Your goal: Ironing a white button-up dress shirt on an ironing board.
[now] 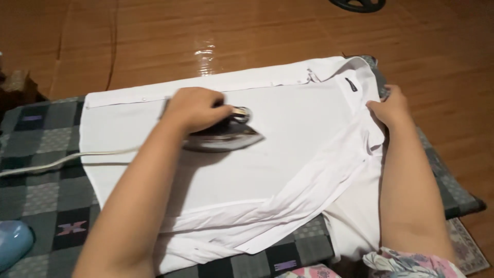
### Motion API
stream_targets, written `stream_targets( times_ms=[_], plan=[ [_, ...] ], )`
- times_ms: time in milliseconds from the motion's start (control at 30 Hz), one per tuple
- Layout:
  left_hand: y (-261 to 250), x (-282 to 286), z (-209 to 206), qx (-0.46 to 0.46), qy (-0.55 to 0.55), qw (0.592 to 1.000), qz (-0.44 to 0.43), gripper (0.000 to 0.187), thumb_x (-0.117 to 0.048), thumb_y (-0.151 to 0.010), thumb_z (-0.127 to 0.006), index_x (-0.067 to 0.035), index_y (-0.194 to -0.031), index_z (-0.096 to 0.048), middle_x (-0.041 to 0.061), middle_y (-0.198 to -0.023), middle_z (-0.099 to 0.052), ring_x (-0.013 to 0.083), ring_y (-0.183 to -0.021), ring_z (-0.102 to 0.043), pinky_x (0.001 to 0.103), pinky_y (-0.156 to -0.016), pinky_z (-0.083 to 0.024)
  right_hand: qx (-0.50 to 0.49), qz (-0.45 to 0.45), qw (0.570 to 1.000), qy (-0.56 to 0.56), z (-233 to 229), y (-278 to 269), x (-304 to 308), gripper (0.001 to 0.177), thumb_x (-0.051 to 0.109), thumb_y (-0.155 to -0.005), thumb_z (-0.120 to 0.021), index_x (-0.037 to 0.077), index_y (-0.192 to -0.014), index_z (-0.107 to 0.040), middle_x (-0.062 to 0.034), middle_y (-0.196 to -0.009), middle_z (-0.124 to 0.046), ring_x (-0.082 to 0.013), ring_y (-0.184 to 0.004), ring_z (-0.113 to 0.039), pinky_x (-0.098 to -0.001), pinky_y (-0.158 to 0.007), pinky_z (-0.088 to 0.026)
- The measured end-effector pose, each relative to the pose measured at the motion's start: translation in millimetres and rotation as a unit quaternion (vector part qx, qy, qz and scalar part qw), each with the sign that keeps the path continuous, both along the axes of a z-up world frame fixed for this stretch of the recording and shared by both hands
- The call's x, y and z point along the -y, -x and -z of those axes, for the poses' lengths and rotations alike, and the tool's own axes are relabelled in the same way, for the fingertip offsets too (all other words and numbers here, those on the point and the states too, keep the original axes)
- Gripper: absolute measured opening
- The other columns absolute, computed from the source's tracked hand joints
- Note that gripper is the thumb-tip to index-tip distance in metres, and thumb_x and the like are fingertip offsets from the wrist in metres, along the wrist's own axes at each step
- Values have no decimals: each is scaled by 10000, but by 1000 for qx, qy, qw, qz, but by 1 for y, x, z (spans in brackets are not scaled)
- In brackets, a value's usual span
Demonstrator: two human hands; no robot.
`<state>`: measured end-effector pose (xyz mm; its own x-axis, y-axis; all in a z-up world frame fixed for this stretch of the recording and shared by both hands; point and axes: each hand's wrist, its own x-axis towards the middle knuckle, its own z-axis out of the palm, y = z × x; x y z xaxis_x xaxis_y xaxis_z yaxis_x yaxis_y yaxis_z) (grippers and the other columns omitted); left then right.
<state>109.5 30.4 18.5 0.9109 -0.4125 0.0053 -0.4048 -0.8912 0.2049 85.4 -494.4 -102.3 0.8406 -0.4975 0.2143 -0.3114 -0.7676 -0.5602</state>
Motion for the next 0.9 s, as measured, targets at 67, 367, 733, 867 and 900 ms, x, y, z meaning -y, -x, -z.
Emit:
stream_targets(
  times_ms=[67, 367, 733, 867, 900],
  plan=[
    [3, 39, -1, -30, 33, 996, 80, 498, -605, -850, -531, -187, -970, -773, 66, -918, -759, 348, -872, -669, 458, -809, -484, -7, -6, 998, -63, 10, -4, 12, 560, 51, -831, -775, -5, -1364, -612, -157, -955, -669, -277, -768, -652, -365, -697, -542],
    [30, 191, 19, 45, 70, 977, 195, 571, -563, -982, -334, -126, -1063, -691, 147, -898, -758, 369, -934, -738, 516, -798, -532, 105, -79, 965, -226, 53, -21, 60, 482, 160, -922, -740, 203, -1390, -637, 45, -857, -617, -82, -753, -567, -220, -684, -473],
    [61, 122, -11, -55, -8, 976, 210, 616, -605, -944, -350, -148, -1043, -750, 157, -938, -770, 396, -986, -730, 520, -840, -535, 77, -71, 988, -111, 56, -19, 50, 481, 216, -922, -758, 184, -1392, -660, -158, -1321, -630, -313, -1193, -606, -438, -992, -497],
    [78, 70, -16, -85, -39, 975, 200, 625, -627, -938, -346, -163, -1030, -755, 133, -936, -773, 373, -979, -734, 502, -858, -547, 86, -101, 989, -66, 40, -23, 37, 549, 151, -926, -751, 68, -1451, -614, -225, -1364, -605, -385, -1260, -567, -490, -1019, -478],
    [79, 55, -18, -82, -39, 980, 178, 625, -627, -938, -346, -163, -1030, -755, 133, -936, -773, 373, -979, -734, 502, -858, -547, 88, -124, 986, -69, 41, -23, 38, 549, 151, -926, -751, 68, -1451, -614, -225, -1364, -605, -385, -1260, -567, -490, -1019, -478]
  ],
)
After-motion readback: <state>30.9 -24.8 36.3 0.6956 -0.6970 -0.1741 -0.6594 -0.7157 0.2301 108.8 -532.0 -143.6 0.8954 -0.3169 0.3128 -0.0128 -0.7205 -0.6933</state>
